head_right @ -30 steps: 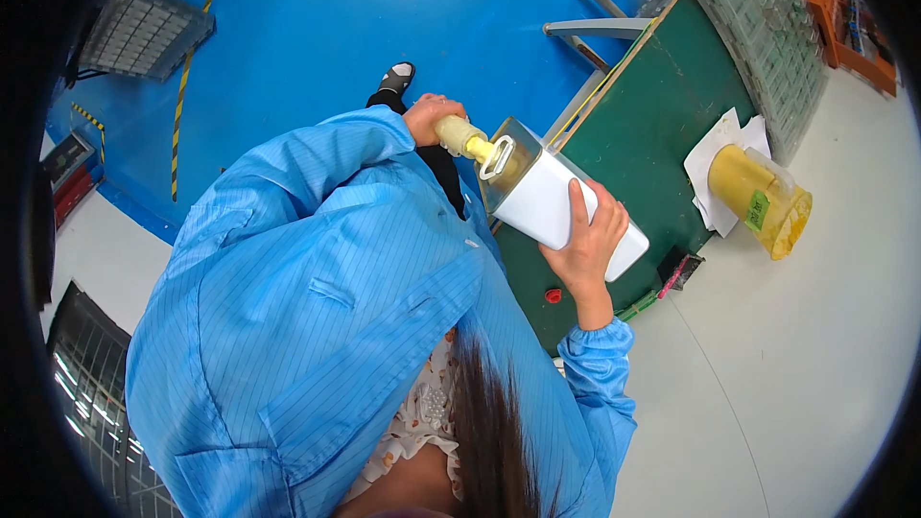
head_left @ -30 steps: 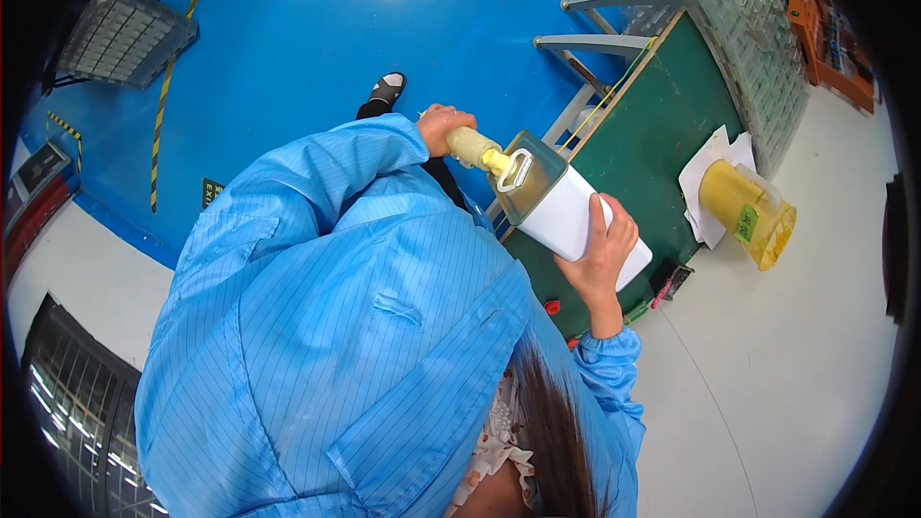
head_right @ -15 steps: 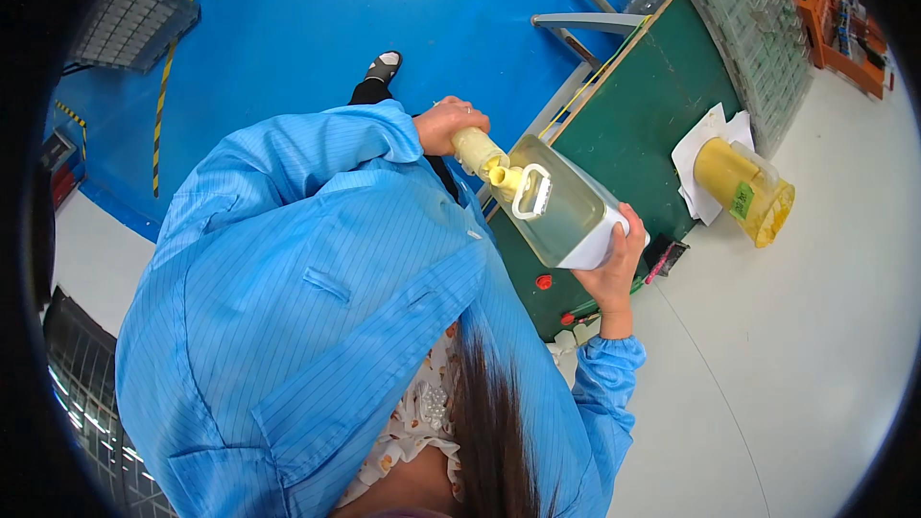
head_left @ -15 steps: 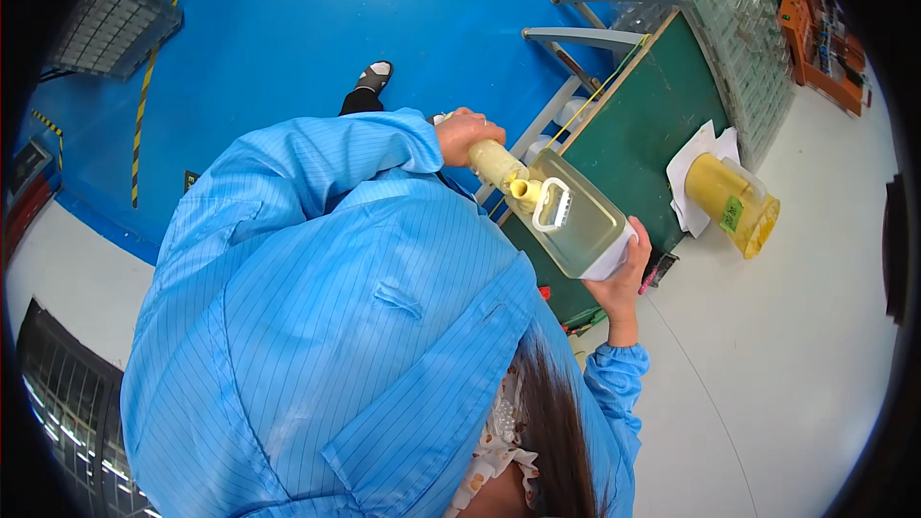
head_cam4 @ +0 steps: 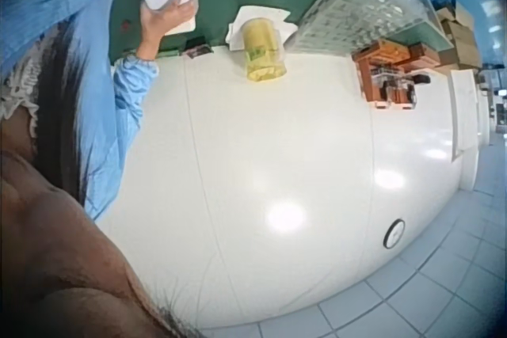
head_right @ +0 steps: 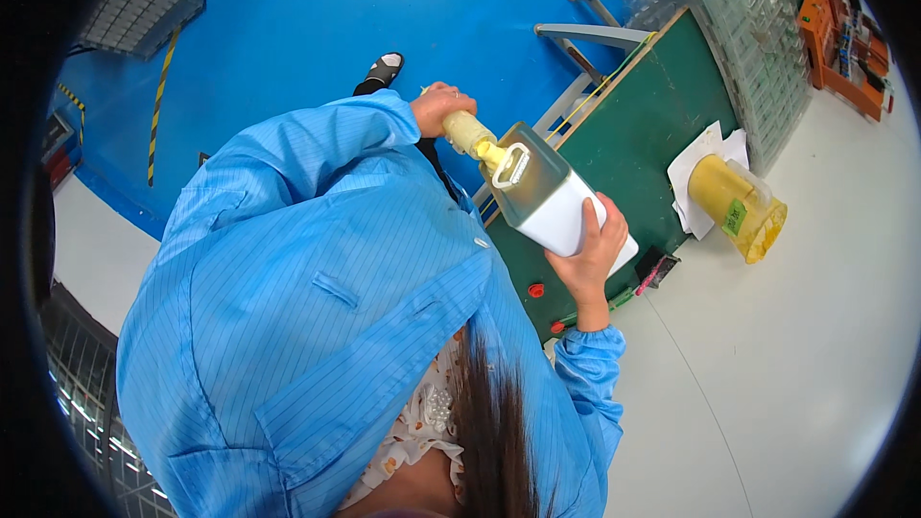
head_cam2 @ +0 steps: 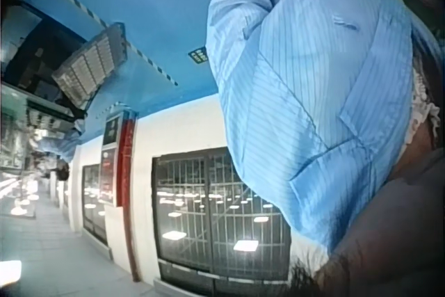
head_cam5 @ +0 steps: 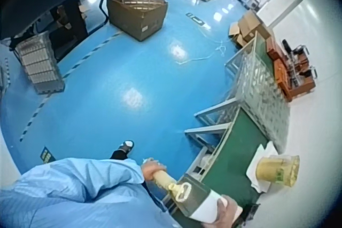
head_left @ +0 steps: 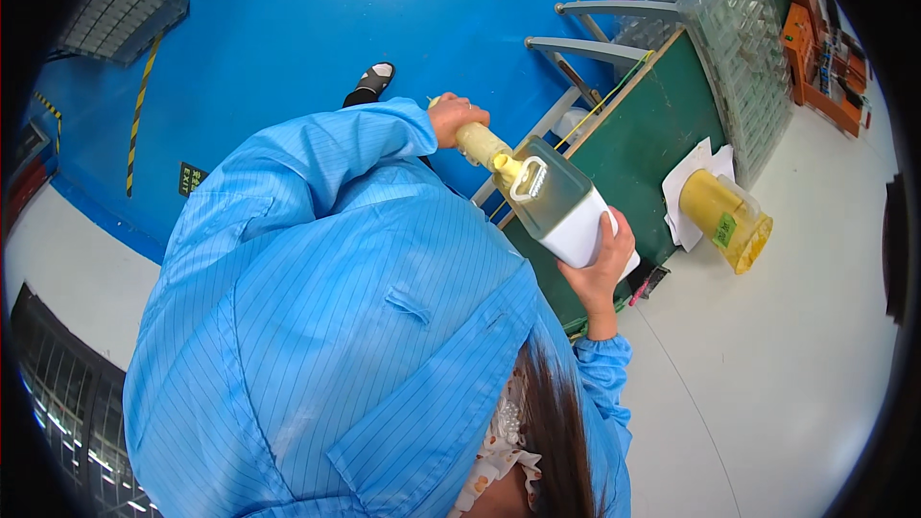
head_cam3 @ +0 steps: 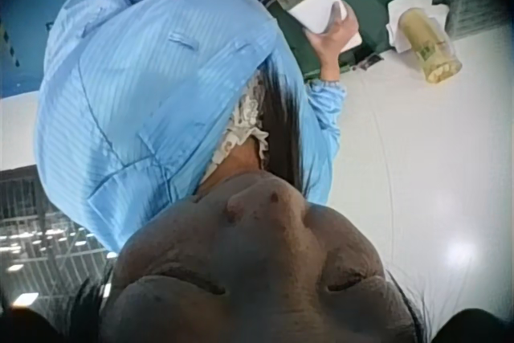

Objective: Applying sealant from a tube and filling a small container with liquid from a large industrial can.

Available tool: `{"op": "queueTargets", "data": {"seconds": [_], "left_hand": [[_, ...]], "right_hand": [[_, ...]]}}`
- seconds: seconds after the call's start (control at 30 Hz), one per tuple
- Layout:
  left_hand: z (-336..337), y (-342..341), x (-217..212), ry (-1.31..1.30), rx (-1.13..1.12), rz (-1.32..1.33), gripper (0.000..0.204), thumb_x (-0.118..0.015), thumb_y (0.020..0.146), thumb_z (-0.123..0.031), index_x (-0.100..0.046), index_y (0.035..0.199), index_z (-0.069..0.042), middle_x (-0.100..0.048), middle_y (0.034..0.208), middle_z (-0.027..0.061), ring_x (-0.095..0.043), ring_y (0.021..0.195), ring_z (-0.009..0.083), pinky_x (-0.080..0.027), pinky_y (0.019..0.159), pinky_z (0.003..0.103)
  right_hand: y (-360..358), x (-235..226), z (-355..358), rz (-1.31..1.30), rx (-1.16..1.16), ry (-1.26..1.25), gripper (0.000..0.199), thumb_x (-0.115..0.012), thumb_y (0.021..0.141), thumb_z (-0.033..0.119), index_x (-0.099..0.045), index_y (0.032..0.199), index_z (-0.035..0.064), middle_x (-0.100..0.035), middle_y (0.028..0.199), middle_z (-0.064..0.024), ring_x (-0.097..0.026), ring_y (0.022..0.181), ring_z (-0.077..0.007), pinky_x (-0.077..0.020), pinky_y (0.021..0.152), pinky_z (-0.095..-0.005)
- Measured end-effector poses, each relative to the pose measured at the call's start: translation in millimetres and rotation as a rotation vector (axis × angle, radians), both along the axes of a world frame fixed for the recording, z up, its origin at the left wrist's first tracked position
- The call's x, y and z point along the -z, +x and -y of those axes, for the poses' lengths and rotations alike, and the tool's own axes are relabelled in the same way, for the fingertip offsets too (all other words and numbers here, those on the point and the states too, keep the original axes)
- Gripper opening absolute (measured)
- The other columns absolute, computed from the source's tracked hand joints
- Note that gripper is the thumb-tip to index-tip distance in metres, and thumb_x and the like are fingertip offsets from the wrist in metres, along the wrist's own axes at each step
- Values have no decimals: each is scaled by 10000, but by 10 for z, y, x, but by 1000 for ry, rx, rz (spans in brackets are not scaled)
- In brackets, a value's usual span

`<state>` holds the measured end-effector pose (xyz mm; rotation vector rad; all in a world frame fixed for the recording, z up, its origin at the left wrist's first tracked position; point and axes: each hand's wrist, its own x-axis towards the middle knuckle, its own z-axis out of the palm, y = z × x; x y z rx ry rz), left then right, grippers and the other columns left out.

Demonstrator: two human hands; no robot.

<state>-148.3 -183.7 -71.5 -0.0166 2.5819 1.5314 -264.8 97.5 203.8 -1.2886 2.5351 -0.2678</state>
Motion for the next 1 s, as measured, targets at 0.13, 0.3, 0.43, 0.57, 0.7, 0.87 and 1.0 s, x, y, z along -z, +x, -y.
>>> {"op": "queueTargets", "data": {"seconds": [0.13, 0.3, 0.43, 0.57, 0.7, 0.87, 1.0], "left_hand": [[42, 35, 197, -58, -11, 19, 491, -811, 623, -45, -612, 1031, -231, -672, 1014, -23, -582, 993, 255, -341, 995, 491], [49, 47, 283, -66, -3, 59, 468, -808, 658, -48, -612, 1030, -252, -677, 1037, -33, -579, 1015, 256, -336, 988, 518], [41, 49, 330, -71, 0, 60, 463, -808, 672, -50, -609, 1034, -260, -677, 1050, -37, -579, 1022, 258, -336, 984, 525], [56, 62, 355, -89, -11, 52, 465, -808, 666, -53, -606, 1034, -254, -675, 1047, -35, -577, 1011, 257, -338, 985, 514], [77, 91, 382, -110, -44, 49, 469, -808, 643, -56, -601, 1024, -233, -674, 1019, -28, -568, 986, 250, -340, 997, 489], [76, 139, 473, -103, -59, 74, 462, -810, 647, -66, -602, 1024, -237, -677, 1024, -31, -570, 985, 252, -344, 995, 489], [57, 130, 493, -103, -60, 90, 451, -806, 657, -72, -601, 1023, -239, -678, 1028, -32, -572, 983, 252, -348, 994, 490]], "right_hand": [[72, 73, 170, 0, 20, 38, 1036, -867, 540, 188, -410, 1470, 201, -430, 1419, -190, -441, 1249, -375, -331, 1046, -518], [115, 87, 308, -63, 2, 55, 1040, -883, 528, 190, -430, 1464, 211, -433, 1411, -185, -434, 1247, -369, -316, 1047, -533], [124, 111, 329, -114, -29, 83, 1054, -891, 541, 228, -414, 1480, 208, -425, 1420, -173, -420, 1252, -361, -303, 1054, -529], [154, 133, 373, -145, -46, 130, 1066, -898, 553, 257, -402, 1495, 204, -422, 1424, -162, -410, 1256, -354, -288, 1062, -521], [213, 140, 486, -161, -30, 194, 1073, -905, 534, 231, -419, 1490, 208, -432, 1409, -157, -417, 1244, -344, -277, 1067, -516], [266, 143, 615, -199, -28, 274, 1087, -914, 505, 209, -437, 1481, 211, -435, 1407, -159, -423, 1233, -337, -277, 1065, -505], [273, 149, 628, -205, -18, 283, 1086, -921, 492, 202, -454, 1472, 220, -441, 1402, -157, -425, 1236, -338, -275, 1067, -503]]}}
